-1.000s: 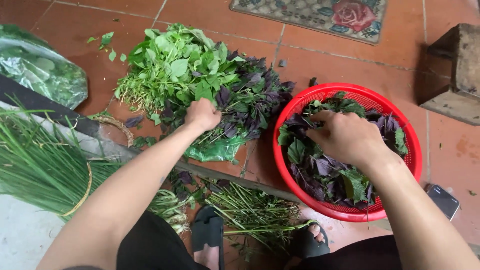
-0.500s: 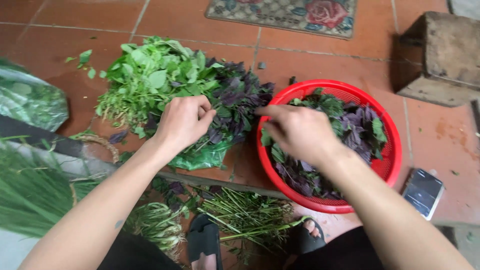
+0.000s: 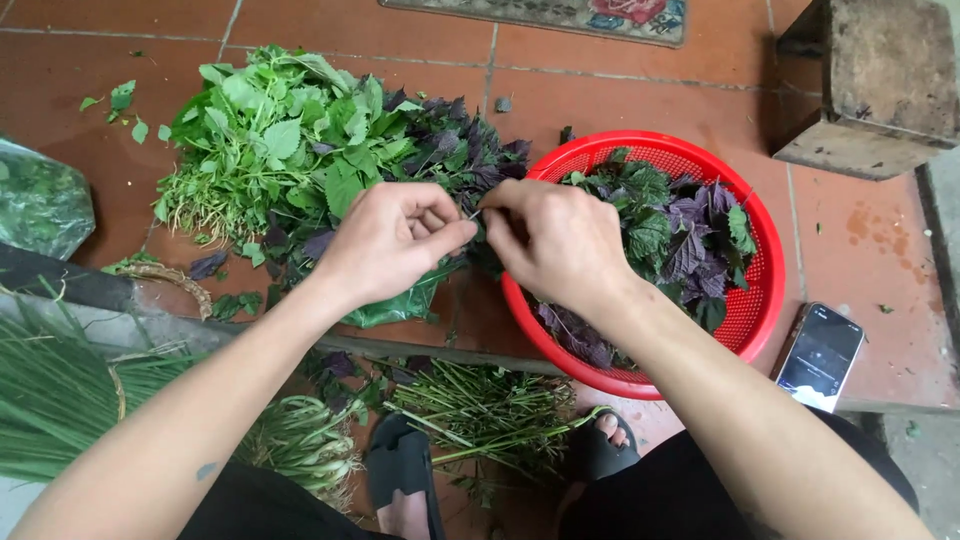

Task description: Picking purple perilla leaves from their stems and placing them into a red plastic basket.

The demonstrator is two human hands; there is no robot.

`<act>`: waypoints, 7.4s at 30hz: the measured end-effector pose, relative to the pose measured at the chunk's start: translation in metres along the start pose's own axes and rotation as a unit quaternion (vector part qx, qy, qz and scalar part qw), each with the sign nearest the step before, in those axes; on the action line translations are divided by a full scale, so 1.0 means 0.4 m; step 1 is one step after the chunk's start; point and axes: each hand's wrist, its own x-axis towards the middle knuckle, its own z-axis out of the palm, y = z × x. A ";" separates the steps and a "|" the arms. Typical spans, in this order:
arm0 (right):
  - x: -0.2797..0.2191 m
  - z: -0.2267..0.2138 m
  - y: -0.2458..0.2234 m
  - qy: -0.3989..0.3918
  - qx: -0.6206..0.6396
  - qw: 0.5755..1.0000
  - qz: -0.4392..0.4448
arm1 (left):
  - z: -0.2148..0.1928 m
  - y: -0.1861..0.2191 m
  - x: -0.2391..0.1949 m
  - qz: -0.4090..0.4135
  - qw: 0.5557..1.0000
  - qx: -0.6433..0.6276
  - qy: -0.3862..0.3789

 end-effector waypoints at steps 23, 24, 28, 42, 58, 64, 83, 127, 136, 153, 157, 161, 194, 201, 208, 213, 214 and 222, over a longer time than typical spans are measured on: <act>-0.003 -0.060 0.050 -0.196 0.141 0.970 0.025 | 0.036 -0.019 -0.003 0.005 0.987 -0.147 0.066; -0.002 -0.056 0.062 -0.207 0.157 0.965 0.037 | 0.041 -0.031 0.000 0.007 0.986 -0.147 0.076; 0.001 -0.031 0.105 -0.223 0.154 0.961 0.049 | 0.041 -0.032 0.001 -0.009 0.980 -0.169 0.104; 0.000 -0.136 0.118 -0.298 -0.135 0.938 0.118 | 0.035 -0.010 -0.010 -0.083 0.971 -0.198 0.101; -0.015 0.009 0.072 -0.085 0.149 0.984 -0.050 | 0.081 -0.006 -0.015 -0.116 0.982 -0.145 0.033; -0.006 -0.020 0.020 -0.083 0.096 0.991 0.045 | 0.094 0.005 -0.045 -0.043 0.995 0.061 0.059; 0.030 -0.109 0.132 -0.206 -0.187 0.928 0.249 | 0.004 -0.113 0.005 -0.287 0.842 0.338 -0.307; 0.028 -0.108 0.228 -0.306 -0.275 0.872 0.267 | -0.096 -0.205 0.027 -0.384 0.795 0.431 -0.184; 0.046 -0.088 0.187 -0.184 -0.262 0.908 0.272 | -0.063 -0.366 0.031 -0.228 0.907 0.347 -0.072; 0.034 -0.116 0.106 -0.123 -0.056 0.977 0.166 | -0.079 -0.110 0.013 -0.152 0.972 0.053 -0.171; 0.019 -0.121 0.098 -0.110 -0.067 0.981 0.144 | -0.004 -0.133 -0.006 -0.187 0.897 0.099 -0.388; 0.013 -0.119 0.121 -0.114 -0.068 0.982 0.135 | 0.054 -0.198 -0.016 -0.179 0.864 0.126 -0.453; -0.035 0.062 0.032 -0.114 -0.062 0.990 -0.052 | 0.064 -0.073 -0.011 0.004 0.976 0.207 -0.063; -0.022 0.070 0.029 -0.228 -0.041 0.969 0.079 | 0.104 -0.086 0.008 -0.072 0.961 0.196 -0.181; 0.034 -0.003 0.144 -0.176 -0.211 0.945 0.177 | 0.205 -0.197 -0.078 -0.042 0.912 0.211 -0.348; 0.026 -0.020 0.228 -0.218 -0.279 0.904 0.238 | 0.152 -0.401 -0.004 -0.182 0.883 0.326 -0.286; 0.026 -0.032 0.213 -0.218 -0.280 0.904 0.238 | 0.102 -0.390 0.021 -0.181 0.883 0.325 -0.286; 0.038 -0.070 0.126 -0.260 -0.219 0.903 0.262 | -0.150 -0.332 0.038 -0.414 0.784 0.420 -0.196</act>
